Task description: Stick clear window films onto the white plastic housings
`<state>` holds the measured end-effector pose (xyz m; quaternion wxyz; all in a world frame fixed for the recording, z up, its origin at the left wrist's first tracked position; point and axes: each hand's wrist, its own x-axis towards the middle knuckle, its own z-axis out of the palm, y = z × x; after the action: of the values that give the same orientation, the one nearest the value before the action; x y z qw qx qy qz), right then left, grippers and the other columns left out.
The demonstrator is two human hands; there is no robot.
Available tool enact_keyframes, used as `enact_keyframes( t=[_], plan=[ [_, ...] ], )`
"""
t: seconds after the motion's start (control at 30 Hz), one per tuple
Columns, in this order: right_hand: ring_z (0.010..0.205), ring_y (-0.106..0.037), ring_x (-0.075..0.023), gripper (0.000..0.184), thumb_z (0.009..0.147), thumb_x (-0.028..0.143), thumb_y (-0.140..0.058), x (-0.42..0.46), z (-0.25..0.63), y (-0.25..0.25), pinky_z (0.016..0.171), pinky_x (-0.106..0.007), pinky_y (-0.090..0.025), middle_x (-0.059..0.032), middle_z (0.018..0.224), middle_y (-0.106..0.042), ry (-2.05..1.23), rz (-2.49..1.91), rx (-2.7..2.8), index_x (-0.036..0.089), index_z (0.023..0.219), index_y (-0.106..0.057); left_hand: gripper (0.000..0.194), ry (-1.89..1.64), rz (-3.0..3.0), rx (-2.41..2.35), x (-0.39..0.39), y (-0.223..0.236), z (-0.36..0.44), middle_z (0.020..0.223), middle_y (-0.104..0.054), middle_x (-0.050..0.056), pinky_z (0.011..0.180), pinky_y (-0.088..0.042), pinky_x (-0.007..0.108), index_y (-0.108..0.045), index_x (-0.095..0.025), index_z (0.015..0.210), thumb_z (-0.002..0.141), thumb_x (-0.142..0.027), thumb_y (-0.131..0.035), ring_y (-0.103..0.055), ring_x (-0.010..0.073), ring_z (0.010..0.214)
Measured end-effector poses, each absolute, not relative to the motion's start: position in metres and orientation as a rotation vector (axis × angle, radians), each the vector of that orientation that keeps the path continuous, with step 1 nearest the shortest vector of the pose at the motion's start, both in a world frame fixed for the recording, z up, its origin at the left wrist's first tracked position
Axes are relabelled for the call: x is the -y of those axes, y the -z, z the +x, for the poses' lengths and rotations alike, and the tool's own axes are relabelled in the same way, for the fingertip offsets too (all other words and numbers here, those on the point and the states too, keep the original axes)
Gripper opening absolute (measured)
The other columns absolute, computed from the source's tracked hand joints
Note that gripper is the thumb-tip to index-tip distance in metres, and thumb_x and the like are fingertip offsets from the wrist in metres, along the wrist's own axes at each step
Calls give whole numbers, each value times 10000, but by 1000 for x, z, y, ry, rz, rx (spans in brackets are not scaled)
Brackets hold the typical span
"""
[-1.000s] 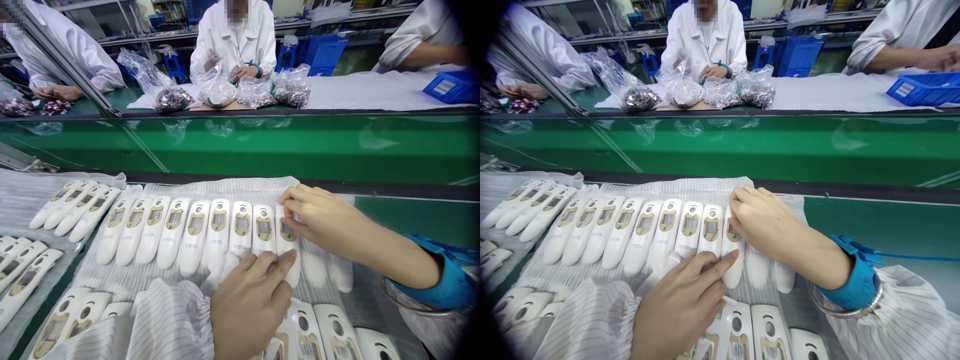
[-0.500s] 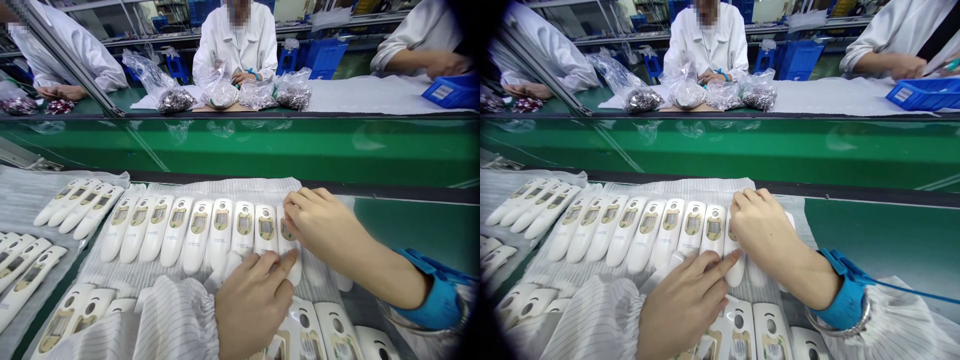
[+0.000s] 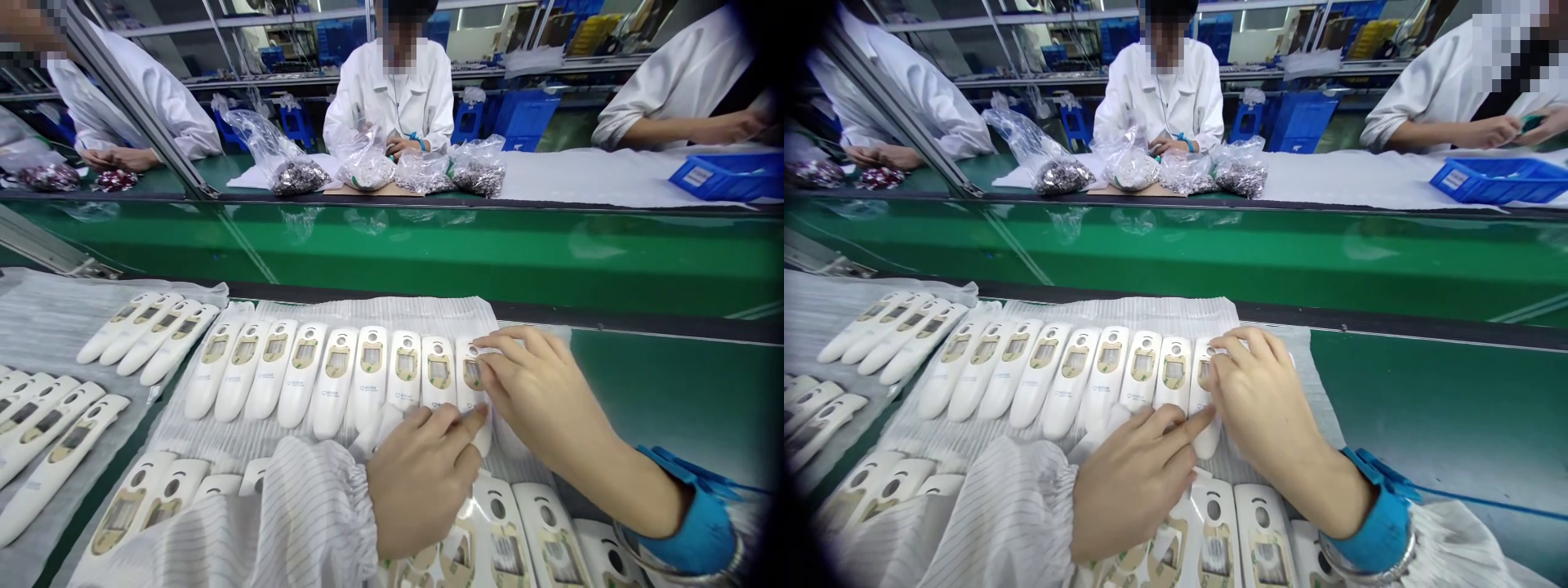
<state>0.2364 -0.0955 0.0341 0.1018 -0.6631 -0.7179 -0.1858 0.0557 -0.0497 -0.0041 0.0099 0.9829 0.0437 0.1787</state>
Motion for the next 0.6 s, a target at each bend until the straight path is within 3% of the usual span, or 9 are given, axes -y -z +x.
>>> enact_keyframes(
  t=[0.13,0.4,0.6],
  plan=[
    [999,-538,-247,250,930,190,-463,101,245,-22,807,-411,-451,-61,1039,-686,428,-1877,1962,132,867,-698,169,-558,3077,-135,49,5,55,1398,-476,108,753,-460,361,-618,-107,883,904,-177,-466,-500,230,984],
    [1043,-535,-245,248,933,217,-467,105,244,-16,871,-437,-441,-34,1114,-677,361,-1898,1876,170,985,-705,132,-595,3081,-146,50,7,56,1375,-508,91,729,-473,358,-615,-109,825,872,-172,-508,-485,226,945],
    [1076,-554,-246,325,910,315,-457,106,267,-7,897,-445,-470,-42,1155,-665,-37,-1905,1523,231,1158,-650,159,-657,3068,-127,48,10,56,1358,-525,83,708,-471,357,-619,-106,814,888,-169,-493,-479,223,933]
  ],
)
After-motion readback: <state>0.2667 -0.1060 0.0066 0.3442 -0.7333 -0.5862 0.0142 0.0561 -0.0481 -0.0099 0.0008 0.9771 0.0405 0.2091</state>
